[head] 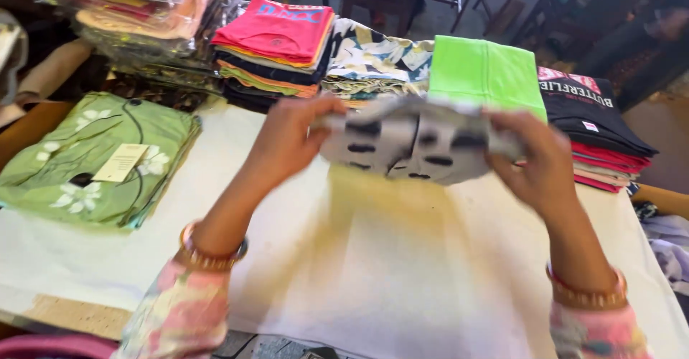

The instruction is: Folding various items of clothing on a table in a garment warehouse or shop.

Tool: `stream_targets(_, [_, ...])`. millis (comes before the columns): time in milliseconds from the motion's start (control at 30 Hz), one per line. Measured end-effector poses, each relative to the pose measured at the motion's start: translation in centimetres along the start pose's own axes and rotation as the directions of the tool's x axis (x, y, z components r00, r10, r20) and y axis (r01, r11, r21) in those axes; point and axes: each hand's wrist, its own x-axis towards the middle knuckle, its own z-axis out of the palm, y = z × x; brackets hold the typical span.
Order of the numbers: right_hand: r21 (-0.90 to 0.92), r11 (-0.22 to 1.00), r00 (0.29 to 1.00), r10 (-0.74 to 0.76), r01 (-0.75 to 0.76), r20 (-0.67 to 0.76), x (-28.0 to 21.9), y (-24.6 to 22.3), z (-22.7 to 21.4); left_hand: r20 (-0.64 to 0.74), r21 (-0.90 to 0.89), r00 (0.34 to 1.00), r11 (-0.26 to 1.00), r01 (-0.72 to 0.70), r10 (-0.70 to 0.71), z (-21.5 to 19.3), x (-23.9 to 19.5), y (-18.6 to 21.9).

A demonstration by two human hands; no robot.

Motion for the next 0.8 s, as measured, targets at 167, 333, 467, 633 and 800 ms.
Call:
stream_targets(167, [0.015, 0.989, 0.961, -0.144, 0.144, 0.237, -14.9, 1.3, 4.2, 0.110, -0.025, 0.994, 1.000, 0.006, -0.003, 6.1, -11.9, -1.1])
stream_targets(333, [0.102, 0.937, 0.817, -0.343, 0.335, 0.463, -16.9, -6.2, 5.0, 0.277, 0.093, 0.960, 0.994, -0.065, 0.037, 8.3, -19.2, -1.6])
stream_targets(467, [0.221, 0.965, 0.925, -0.208, 0.140, 0.319, -18.0, -3.2, 4.7, 0.313, 0.026, 0.930, 0.981, 0.192, -0.191, 6.0, -16.6, -1.4])
stream_targets(633, [0.121, 0.949, 0.953, 0.298, -0.291, -0.044, -11.5, 3.0, 7.0, 0.163, -0.215, 0.924, 0.902, 0.375, -0.346, 10.4, -10.6, -11.6])
stream_targets(800, [0.177, 0.588, 0.614, 0.747, -0.789, 0.257, -8.9, 9.8, 13.1, 0.290, -0.375, 0.723, 0.621, 0.688, -0.627, 16.7, -5.6, -16.8])
